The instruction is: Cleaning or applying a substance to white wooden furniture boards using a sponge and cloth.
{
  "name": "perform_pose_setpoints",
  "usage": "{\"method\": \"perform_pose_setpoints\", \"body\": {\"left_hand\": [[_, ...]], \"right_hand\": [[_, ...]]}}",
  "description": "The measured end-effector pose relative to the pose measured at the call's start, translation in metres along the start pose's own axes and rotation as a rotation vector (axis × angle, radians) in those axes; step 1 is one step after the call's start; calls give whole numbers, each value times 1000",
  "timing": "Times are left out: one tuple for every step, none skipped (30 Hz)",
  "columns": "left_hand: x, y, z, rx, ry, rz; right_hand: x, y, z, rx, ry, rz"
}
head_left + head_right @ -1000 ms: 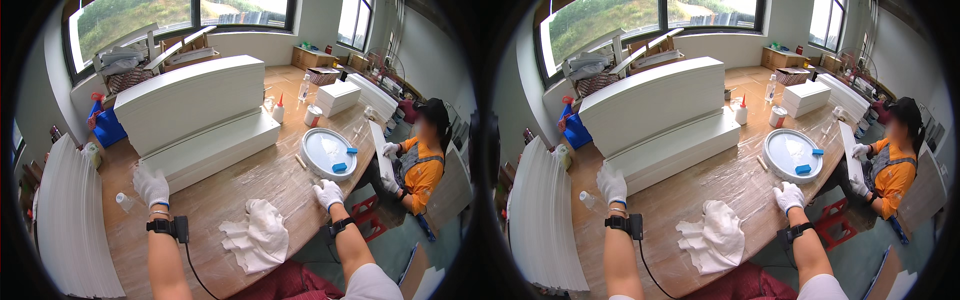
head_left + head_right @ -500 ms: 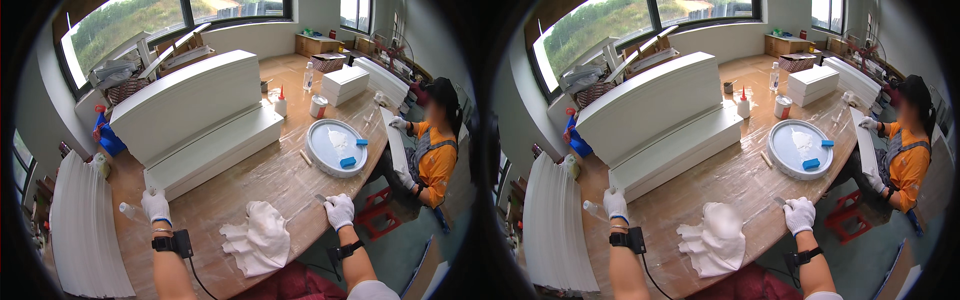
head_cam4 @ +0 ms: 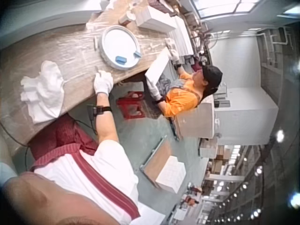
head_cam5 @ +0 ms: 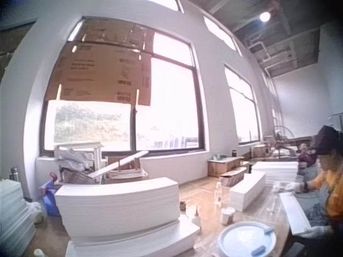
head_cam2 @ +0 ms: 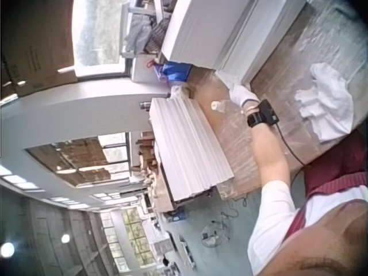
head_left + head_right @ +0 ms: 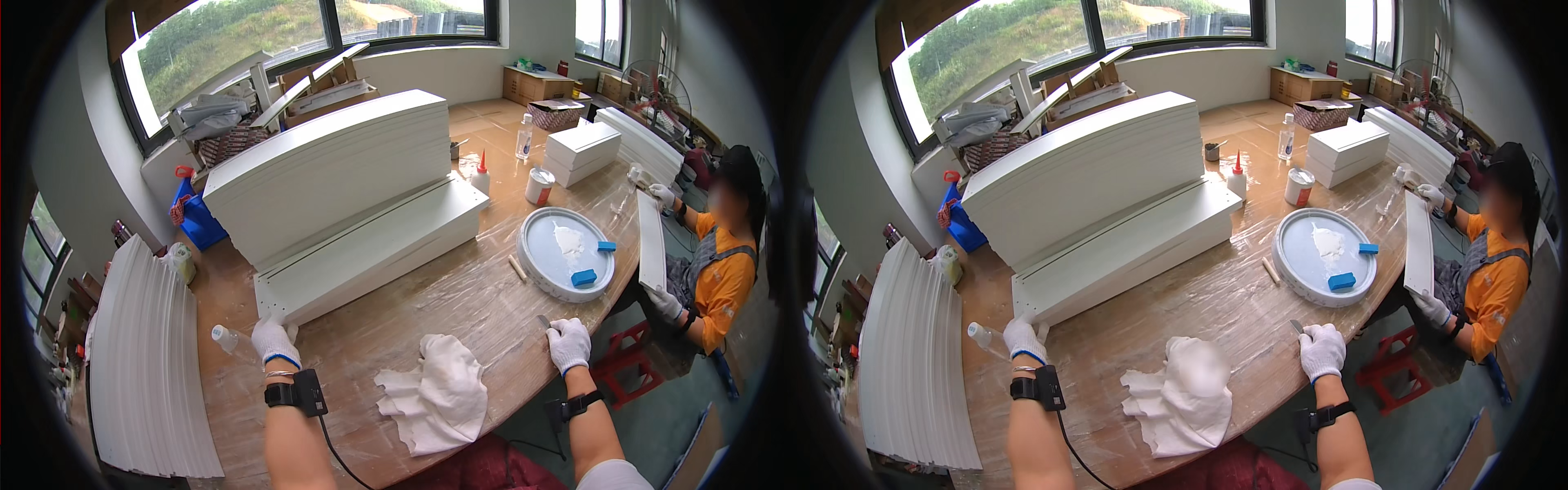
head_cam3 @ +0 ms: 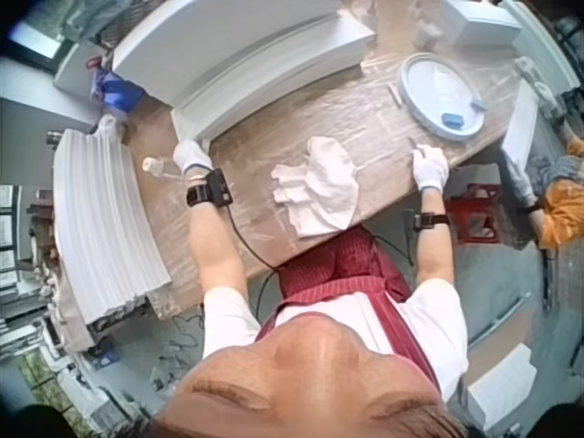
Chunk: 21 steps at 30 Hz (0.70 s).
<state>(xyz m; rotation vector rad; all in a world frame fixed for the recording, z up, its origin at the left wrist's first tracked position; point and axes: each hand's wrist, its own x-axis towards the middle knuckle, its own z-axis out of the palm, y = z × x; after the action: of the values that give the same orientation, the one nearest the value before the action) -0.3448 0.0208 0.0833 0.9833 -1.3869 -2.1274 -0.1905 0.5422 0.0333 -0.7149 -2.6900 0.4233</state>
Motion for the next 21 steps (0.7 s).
{"method": "perform_pose_setpoints", "body": {"left_hand": [[-1, -1, -2, 214, -95, 156], [-2, -2, -2, 429, -192, 312], [-5, -5, -2, 425, -192, 311], [-32, 1, 12, 835, -85, 525], [-47, 6, 19, 1241, 43, 747], [-45, 2, 19, 1237, 33, 747], [-37, 0, 16, 1365, 18, 877], [-31, 0, 16, 1492, -1, 1008], [-25, 3, 17, 1487, -12, 1009], [-23, 11, 18, 1505, -60, 925], [-22, 15, 18, 1521, -107, 840], [-23, 14, 19, 1525, -112, 840], [-23, 16, 16, 1542, -102, 860], [-23, 18, 14, 1560, -89, 881], [-22, 21, 11, 1568, -85, 883], [-21, 22, 10, 1614, -100, 880], [-22, 25, 8, 1658, -114, 877], [-23, 27, 7, 1662, -105, 875], [-25, 30, 8, 1725, -137, 851], [-27, 37, 10, 1787, -165, 828], [-38, 45, 24, 1782, -173, 831]], "right_hand": [[2, 1, 0, 17, 0, -20], [3, 0, 0, 15, 3, -23], [2, -2, 1, 8, -14, -26], [1, 0, -1, -12, -26, -14], [1, 0, -2, -17, -29, -25], [0, 0, -2, -24, -23, -19], [-1, -2, -2, -30, -32, -23], [-1, -2, -2, -40, -43, -24], [-1, -1, -1, -41, -41, -35], [-2, -3, -2, -45, -42, -29], [-2, -5, -3, -31, -39, -32], [-2, -5, -4, -17, -37, -36], [-4, -5, -3, -15, -14, -59], [-3, -6, -2, -9, -20, -57], [-2, -6, -2, -7, -5, -64], [0, -5, -1, -8, 12, -75], [2, -3, 2, -22, 22, -90], [2, -1, 2, -16, 18, -96], [3, 2, 1, -22, 15, -90], [3, 1, 1, -25, 15, -87], [3, 3, -1, -31, 14, -74]]}}
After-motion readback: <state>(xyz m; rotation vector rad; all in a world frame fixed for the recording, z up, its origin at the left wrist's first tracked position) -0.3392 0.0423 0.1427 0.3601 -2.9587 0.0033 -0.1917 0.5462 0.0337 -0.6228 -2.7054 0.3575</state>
